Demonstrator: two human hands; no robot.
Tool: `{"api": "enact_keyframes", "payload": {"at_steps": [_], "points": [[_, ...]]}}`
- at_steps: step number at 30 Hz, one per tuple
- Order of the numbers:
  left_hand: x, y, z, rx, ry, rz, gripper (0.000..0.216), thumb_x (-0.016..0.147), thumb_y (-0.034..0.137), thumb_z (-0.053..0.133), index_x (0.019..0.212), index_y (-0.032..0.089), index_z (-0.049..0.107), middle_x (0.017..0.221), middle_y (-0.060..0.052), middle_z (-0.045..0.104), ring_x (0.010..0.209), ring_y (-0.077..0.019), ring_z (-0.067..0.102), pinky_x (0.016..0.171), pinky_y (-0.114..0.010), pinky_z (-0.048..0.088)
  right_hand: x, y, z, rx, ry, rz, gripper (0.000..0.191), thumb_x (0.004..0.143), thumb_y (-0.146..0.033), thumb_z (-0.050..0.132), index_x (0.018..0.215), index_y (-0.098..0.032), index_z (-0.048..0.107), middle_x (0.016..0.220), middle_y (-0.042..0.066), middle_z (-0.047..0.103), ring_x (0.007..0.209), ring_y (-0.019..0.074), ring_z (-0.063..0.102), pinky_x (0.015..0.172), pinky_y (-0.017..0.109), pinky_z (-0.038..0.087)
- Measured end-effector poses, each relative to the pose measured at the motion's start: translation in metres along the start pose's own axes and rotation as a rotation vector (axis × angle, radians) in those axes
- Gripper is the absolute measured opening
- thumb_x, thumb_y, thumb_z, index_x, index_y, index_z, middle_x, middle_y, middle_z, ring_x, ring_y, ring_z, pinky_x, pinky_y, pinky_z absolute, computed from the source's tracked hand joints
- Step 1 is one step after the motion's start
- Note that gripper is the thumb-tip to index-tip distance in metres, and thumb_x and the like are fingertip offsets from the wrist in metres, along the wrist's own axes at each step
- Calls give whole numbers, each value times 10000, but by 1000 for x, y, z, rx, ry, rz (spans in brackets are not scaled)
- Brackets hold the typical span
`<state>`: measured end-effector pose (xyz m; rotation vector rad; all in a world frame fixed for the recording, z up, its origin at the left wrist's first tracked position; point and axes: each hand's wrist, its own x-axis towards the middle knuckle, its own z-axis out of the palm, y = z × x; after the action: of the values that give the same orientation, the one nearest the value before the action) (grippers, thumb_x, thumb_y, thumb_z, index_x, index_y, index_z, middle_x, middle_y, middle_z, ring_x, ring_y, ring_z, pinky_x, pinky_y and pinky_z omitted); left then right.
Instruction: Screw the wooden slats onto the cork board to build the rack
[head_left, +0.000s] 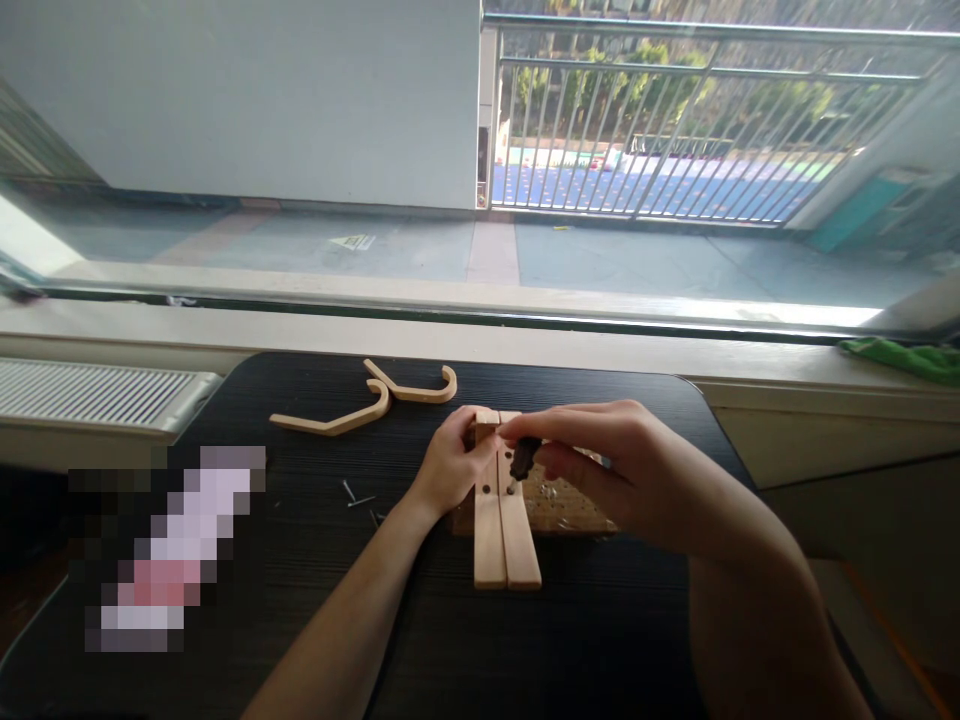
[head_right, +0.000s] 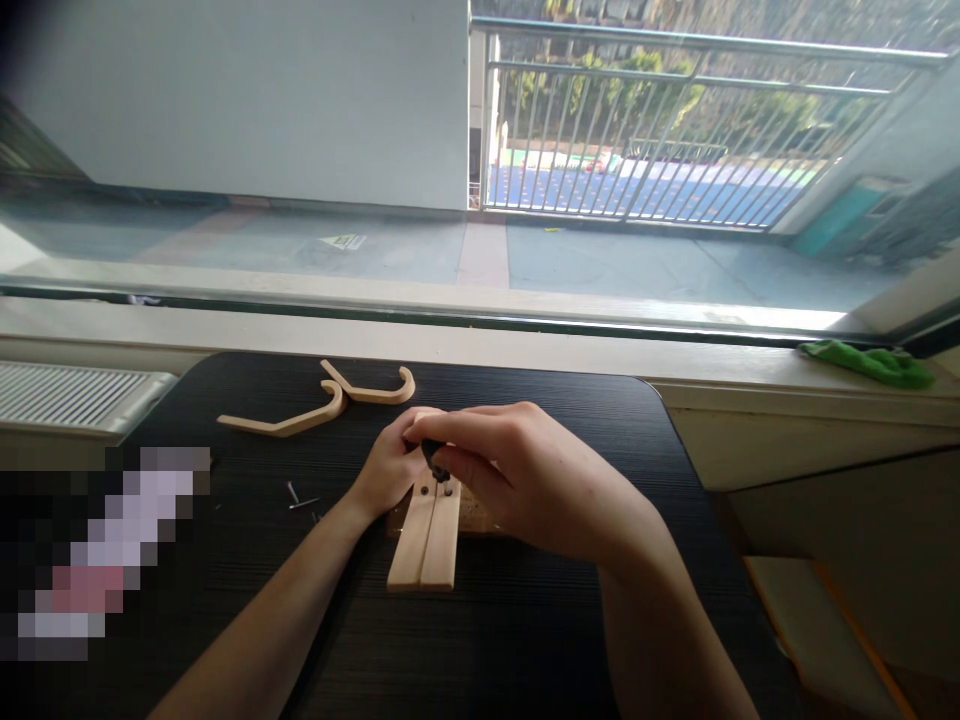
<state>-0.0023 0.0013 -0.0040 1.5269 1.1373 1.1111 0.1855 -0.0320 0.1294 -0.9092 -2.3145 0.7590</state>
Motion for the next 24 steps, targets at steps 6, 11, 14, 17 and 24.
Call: {"api": "enact_keyframes", "payload": {"at_steps": [6, 11, 14, 17, 24], "points": [[0, 4, 0, -6, 6, -15, 80, 741, 147, 632, 817, 168, 647, 886, -40, 674, 869, -189, 612, 826, -307, 492, 0, 3, 0, 12, 24, -24, 313, 940, -124, 533, 1194, -204, 698, 993, 48, 766, 814, 142, 706, 743, 215, 512], [-1, 7, 1, -19, 7, -24, 73, 730, 128, 630, 794, 162, 640, 871, -40, 677, 858, -192, 620, 847, -320, 485, 0, 4, 0, 39, 16, -9, 225, 927, -175, 610, 1123, -175, 721, 924, 33, 759, 727, 114, 670, 691, 191, 488], [-1, 7, 1, -21, 5, -33, 81, 734, 135, 637, 810, 162, 640, 878, -46, 679, 862, -199, 624, 849, -330, 490, 0, 3, 0, 27, 30, -8, 203, 911, -205, 649, 1094, -179, 731, 815, 9, 733, 632, 92, 616, 624, 186, 461], [-1, 6, 1, -21, 5, -41, 69, 742, 148, 646, 808, 165, 636, 887, -50, 679, 869, -202, 627, 851, -334, 497, 0, 2, 0, -3, 50, -5, 209, 903, -210, 663, 1100, -197, 731, 776, -3, 713, 617, 90, 602, 598, 191, 441], [-1, 1, 2, -74, -21, -69, 96, 755, 201, 675, 828, 171, 620, 852, -50, 673, 834, -199, 626, 768, -309, 517, 0, 2, 1, -56, 96, -1, 163, 874, -226, 707, 1026, -179, 741, 740, -24, 688, 621, 71, 594, 600, 171, 426]]}}
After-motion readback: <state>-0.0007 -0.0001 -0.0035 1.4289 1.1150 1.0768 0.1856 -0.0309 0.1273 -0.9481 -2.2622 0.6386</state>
